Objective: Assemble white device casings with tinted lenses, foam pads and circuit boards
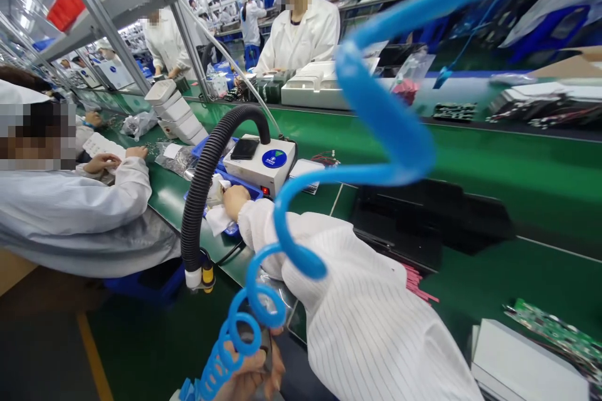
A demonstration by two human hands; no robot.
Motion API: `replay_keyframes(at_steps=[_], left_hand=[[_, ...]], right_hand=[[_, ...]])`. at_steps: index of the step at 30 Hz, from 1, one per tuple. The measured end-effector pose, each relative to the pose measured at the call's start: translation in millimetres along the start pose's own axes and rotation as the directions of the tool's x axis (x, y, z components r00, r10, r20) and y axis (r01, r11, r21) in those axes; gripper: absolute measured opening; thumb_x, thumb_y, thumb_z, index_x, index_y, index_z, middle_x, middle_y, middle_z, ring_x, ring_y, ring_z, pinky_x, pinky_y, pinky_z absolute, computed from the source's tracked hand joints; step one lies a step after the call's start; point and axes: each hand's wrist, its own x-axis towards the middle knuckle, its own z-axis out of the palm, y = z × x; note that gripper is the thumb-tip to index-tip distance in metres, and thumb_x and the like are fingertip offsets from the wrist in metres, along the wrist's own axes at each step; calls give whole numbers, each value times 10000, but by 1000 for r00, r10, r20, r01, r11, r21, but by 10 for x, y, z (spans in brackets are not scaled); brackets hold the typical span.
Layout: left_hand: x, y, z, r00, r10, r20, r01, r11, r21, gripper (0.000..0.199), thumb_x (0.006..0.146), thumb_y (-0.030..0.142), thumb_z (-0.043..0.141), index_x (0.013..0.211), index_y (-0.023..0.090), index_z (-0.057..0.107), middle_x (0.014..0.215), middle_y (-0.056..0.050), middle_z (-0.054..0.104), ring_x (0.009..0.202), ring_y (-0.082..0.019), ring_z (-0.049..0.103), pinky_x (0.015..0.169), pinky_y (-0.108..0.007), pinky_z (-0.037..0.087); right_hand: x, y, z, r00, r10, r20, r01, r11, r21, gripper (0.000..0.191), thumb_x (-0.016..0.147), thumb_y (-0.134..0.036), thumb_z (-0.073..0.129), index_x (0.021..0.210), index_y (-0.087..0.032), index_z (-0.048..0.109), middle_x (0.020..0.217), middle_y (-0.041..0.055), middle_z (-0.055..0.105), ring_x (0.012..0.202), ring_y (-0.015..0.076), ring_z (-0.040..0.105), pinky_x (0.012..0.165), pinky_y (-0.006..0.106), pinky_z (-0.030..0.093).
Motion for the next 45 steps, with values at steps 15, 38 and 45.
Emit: replay_keyframes(at_steps=[15, 38, 45], left_hand=[[-74, -14, 25, 984, 175, 3, -175, 984, -21, 337, 716, 265, 669, 1005, 90, 655, 730, -95, 674, 561, -154, 596, 474, -236, 424], [448, -481, 519, 884, -460, 86, 468, 865, -181, 287, 844, 160, 550, 1052, -36, 539, 932, -202, 667, 986, -272, 644, 754, -211, 548], [407, -374, 480, 923, -372, 94, 373, 928, 11, 213, 869, 137, 494, 985, -16, 586, 932, -183, 691, 924, -209, 672, 757, -193, 544]], right_hand=[[-354, 183, -605, 993, -26, -118, 23, 999, -27, 272, 861, -241, 566, 1094, -103, 590, 1141, 126, 605, 1040, 246, 583, 856, 421, 479], [-3911, 865, 594, 713, 622, -323, 78, 388, 919, 215, 739, -398, 628, 720, -185, 617, 620, 3, 581, 499, 107, 492, 456, 229, 423], [-3980, 761, 1000, 702, 683, -202, 81, 205, 975, 284, 732, -461, 628, 770, -180, 638, 555, -16, 527, 482, 106, 488, 435, 220, 418]])
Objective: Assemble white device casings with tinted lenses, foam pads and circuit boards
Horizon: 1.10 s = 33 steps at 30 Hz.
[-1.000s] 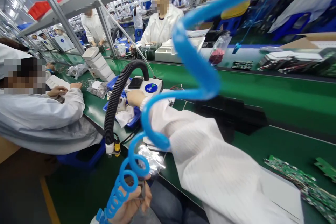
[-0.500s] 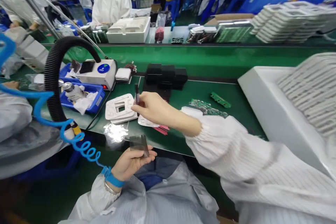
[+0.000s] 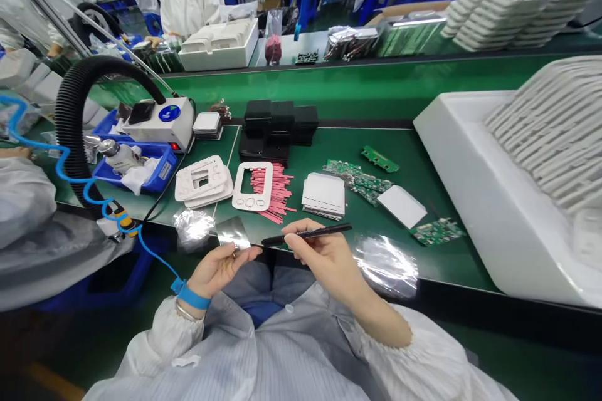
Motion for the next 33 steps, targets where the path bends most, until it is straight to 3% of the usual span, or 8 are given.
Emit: replay_keyframes(at_steps=[9, 12, 16, 21, 25, 27, 30, 33], left_hand=[[44, -27, -57, 998, 41, 55, -50, 984, 171, 82, 744, 102, 638, 802, 61, 680, 749, -76, 719, 620, -90, 661, 548, -118, 500], [-35, -89, -74, 978, -130, 162, 81, 956, 282, 342, 643, 270, 757, 898, 55, 679, 637, -91, 699, 480, -147, 632, 405, -187, 457], [-226, -157, 21, 915, -227, 332, 45, 878, 477, 636, 683, 643, 590, 995, 92, 642, 650, -77, 662, 477, -138, 594, 379, -199, 378], [-433, -132, 196, 956, -55, 289, -179, 671, 720, 497, 833, 597, 398, 626, 159, 510, 409, 70, 337, 355, -55, 255, 386, -219, 194], [-653, -74, 155, 958, 157, 240, -280, 335, 900, 411, 899, 441, 357, 575, 190, 387, 469, 62, 302, 434, -77, 262, 465, -251, 205], [-747, -54, 98, 954, 208, 217, -259, 203, 944, 379, 910, 351, 357, 570, 188, 395, 481, 59, 291, 450, -85, 270, 489, -257, 221], [-758, -30, 35, 882, 391, 262, -334, 128, 934, 305, 903, 276, 374, 698, 162, 569, 621, -11, 487, 586, -132, 459, 594, -265, 345], [-594, 6, -20, 692, 641, 333, -420, -18, 907, 306, 874, 227, 428, 1108, 156, 613, 1005, -119, 556, 941, -231, 518, 789, -333, 403]], right_hand=[[33, 68, 151, 998, 20, -61, -12, 992, 124, 323, 743, -497, 618, 760, -177, 581, 608, 14, 612, 519, 117, 565, 471, 217, 465], [19, 57, 143, 1000, -7, -28, 10, 995, 103, 288, 749, -458, 620, 701, -182, 553, 582, -2, 580, 496, 108, 538, 460, 212, 446], [-37, 88, 228, 974, 26, 226, -44, 996, 76, 235, 766, -394, 617, 687, -179, 562, 560, -20, 537, 508, 108, 522, 466, 214, 419], [-55, 87, 357, 900, 39, 434, -85, 992, 88, 203, 768, -369, 629, 707, -177, 601, 599, -10, 552, 527, 111, 519, 473, 231, 413], [86, -118, 126, 998, -66, 1, 65, 986, 153, 189, 730, -350, 683, 631, -206, 610, 513, -21, 525, 434, 102, 476, 400, 231, 365], [185, -220, 9, 906, -128, -403, 218, 958, 186, 149, 744, -295, 676, 634, -231, 599, 463, -42, 468, 397, 97, 432, 391, 239, 339], [315, -215, 74, 900, -285, -331, 301, 954, -3, 57, 759, -221, 649, 707, -237, 632, 583, -5, 576, 505, 134, 532, 480, 279, 415], [422, -10, 363, 862, -500, -85, 476, 855, -204, 33, 772, -196, 622, 754, -219, 638, 689, 25, 636, 647, 172, 583, 598, 322, 464]])
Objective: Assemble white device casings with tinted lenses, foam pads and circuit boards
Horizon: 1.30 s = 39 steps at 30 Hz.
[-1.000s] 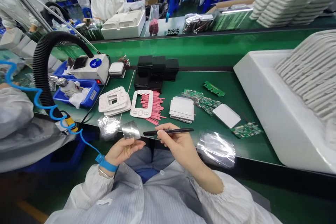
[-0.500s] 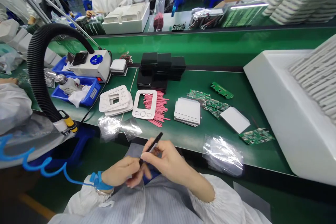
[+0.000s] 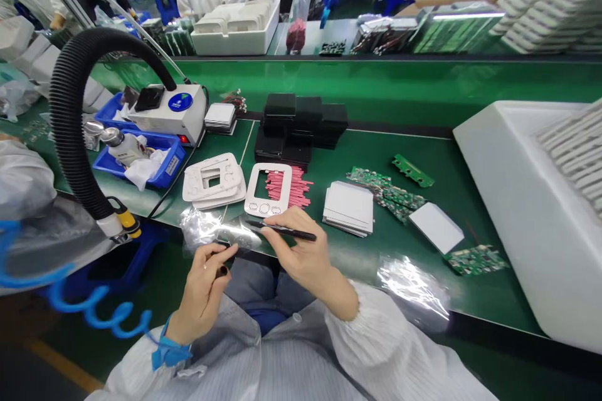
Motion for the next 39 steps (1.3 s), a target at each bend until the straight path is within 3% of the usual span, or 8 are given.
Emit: replay_keyframes(at_steps=[3, 6, 15, 20, 28, 31, 35, 39], left_hand=[[144, -164, 74, 974, 218, -68, -201, 960, 195, 413, 867, 187, 425, 1273, 154, 500, 995, -119, 548, 1021, -259, 465, 835, -401, 402], [225, -271, 115, 946, 322, -36, -294, 900, 321, 401, 873, 164, 414, 1265, 116, 482, 892, -102, 545, 950, -240, 466, 787, -400, 420], [253, -272, 114, 955, 297, -19, -271, 892, 362, 347, 891, 183, 403, 1201, 69, 508, 794, -85, 538, 882, -230, 463, 731, -381, 424], [256, -255, 115, 962, 271, -18, -250, 908, 336, 335, 890, 179, 406, 1195, 86, 506, 799, -83, 544, 892, -231, 460, 743, -389, 428], [268, -141, 61, 976, 208, -67, -186, 951, 249, 191, 892, 161, 372, 848, 147, 557, 787, -82, 561, 836, -209, 458, 714, -355, 430], [283, -108, 65, 972, 224, -68, -202, 949, 241, 184, 893, 159, 373, 802, 162, 533, 750, -69, 550, 809, -203, 449, 687, -341, 420], [286, -60, 96, 961, 269, -64, -241, 929, 280, 184, 897, 198, 376, 800, 153, 525, 761, -80, 547, 806, -207, 460, 686, -349, 416], [240, -39, 115, 933, 360, 32, -344, 860, 377, 311, 921, 313, 321, 749, 153, 524, 705, -79, 543, 688, -187, 483, 600, -319, 410]], right_hand=[[-53, 196, 270, 981, -194, 20, 195, 978, -74, 35, 786, -179, 611, 783, -210, 628, 664, 23, 634, 671, 187, 571, 621, 339, 459], [-63, 301, 361, 973, -230, 29, 232, 965, -123, 47, 795, -164, 608, 808, -207, 624, 667, 25, 629, 678, 187, 556, 619, 337, 455], [-43, 302, 407, 973, -218, 82, 226, 968, -108, 73, 811, -138, 564, 764, -190, 586, 663, 29, 582, 666, 174, 521, 598, 312, 433], [-37, 312, 410, 982, -186, 25, 187, 975, -118, 84, 802, -140, 557, 740, -190, 584, 666, 27, 574, 656, 169, 533, 600, 308, 439], [-94, 69, 287, 998, -65, -6, 65, 985, 160, 115, 802, -117, 547, 734, -203, 580, 665, 3, 550, 651, 152, 523, 599, 297, 419], [-138, -41, 180, 998, -51, 48, 37, 962, 270, 119, 811, -107, 542, 755, -206, 580, 662, -7, 535, 647, 143, 517, 597, 287, 416], [-162, -104, 142, 988, -19, 153, -23, 964, 266, 96, 819, -146, 557, 745, -203, 577, 685, -5, 544, 649, 137, 532, 604, 279, 426], [-185, -159, 175, 924, 54, 379, -135, 972, 191, 128, 829, -226, 567, 705, -200, 576, 664, 0, 572, 624, 140, 563, 592, 263, 455]])
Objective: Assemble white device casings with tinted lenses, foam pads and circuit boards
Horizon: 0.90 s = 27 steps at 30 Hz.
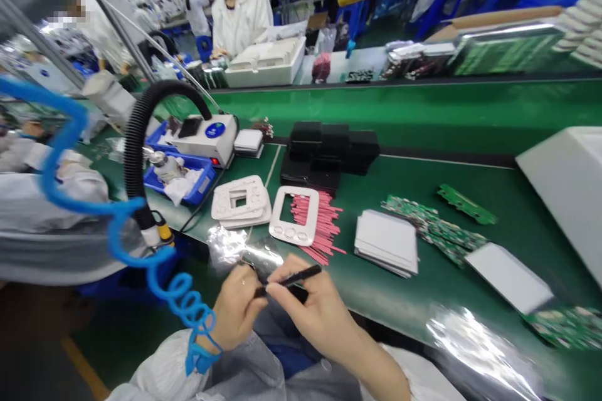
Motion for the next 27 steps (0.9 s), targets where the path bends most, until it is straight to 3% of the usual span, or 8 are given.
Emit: replay_keyframes(at_steps=[6, 13, 17, 19, 21, 23, 24, 27], left_hand=[[-90, 130, -11, 992, 107, -61, -103, 993, 65, 378, 922, 339, 268, 666, 170, 490, 529, -30, 489, 501, -143, 458, 499, -280, 368], [-5, 341, -34, 994, -89, 66, 107, 929, -354, 374, 910, 282, 313, 571, 185, 438, 467, 20, 408, 420, -91, 404, 453, -240, 316], [48, 396, -32, 978, -195, 71, 207, 884, -420, 381, 898, 316, 330, 560, 182, 443, 494, 7, 423, 459, -101, 408, 452, -250, 281], [121, 401, -66, 944, -303, 133, 328, 799, -504, 403, 896, 351, 358, 543, 176, 441, 483, 14, 409, 454, -93, 391, 447, -243, 266], [268, 334, -138, 890, -425, 168, 427, 642, -638, 437, 871, 404, 429, 500, 172, 420, 449, 30, 370, 425, -75, 341, 428, -231, 244], [495, 152, -255, 828, -556, 72, 384, 468, -796, 475, 804, 460, 537, 455, 173, 391, 414, 46, 329, 406, -61, 288, 411, -219, 222], [629, 19, -331, 762, -647, -1, 323, 382, -866, 475, 774, 468, 580, 456, 173, 385, 398, 51, 329, 399, -58, 280, 406, -212, 215], [1020, -453, -594, 665, -742, -82, 259, 332, -907, 455, 872, 514, 387, 548, 194, 384, 368, 104, 168, 351, -61, 185, 389, -193, 221]], right_hand=[[-70, -116, 33, 995, -34, 98, 36, 999, -17, 135, 853, -279, 514, 764, -212, 590, 690, 23, 618, 652, 167, 604, 606, 261, 510], [-67, -162, -23, 978, -54, 204, 75, 993, -95, 180, 871, -295, 497, 759, -211, 611, 731, 38, 646, 675, 173, 617, 619, 276, 519], [25, -174, -32, 978, -75, 197, 101, 987, -124, 177, 864, -305, 509, 738, -219, 599, 685, 15, 630, 627, 158, 600, 588, 261, 515], [102, -194, -34, 976, -76, 205, 97, 991, -92, 212, 883, -302, 477, 722, -219, 588, 664, 6, 621, 608, 144, 594, 571, 241, 509], [171, -210, -35, 981, -62, 184, 76, 995, -67, 216, 899, -303, 447, 761, -213, 587, 686, 7, 629, 620, 137, 598, 573, 230, 504], [195, -210, -32, 991, -31, 132, 41, 996, -74, 190, 902, -312, 443, 837, -208, 589, 726, 11, 634, 646, 135, 599, 587, 229, 500], [184, -200, -28, 994, -21, 107, 30, 996, -86, 181, 899, -317, 450, 864, -207, 589, 736, 11, 633, 651, 134, 596, 589, 230, 497], [85, -136, -18, 993, 6, 118, 10, 991, -134, 190, 893, -318, 459, 818, -207, 594, 691, 1, 609, 610, 129, 568, 550, 229, 473]])
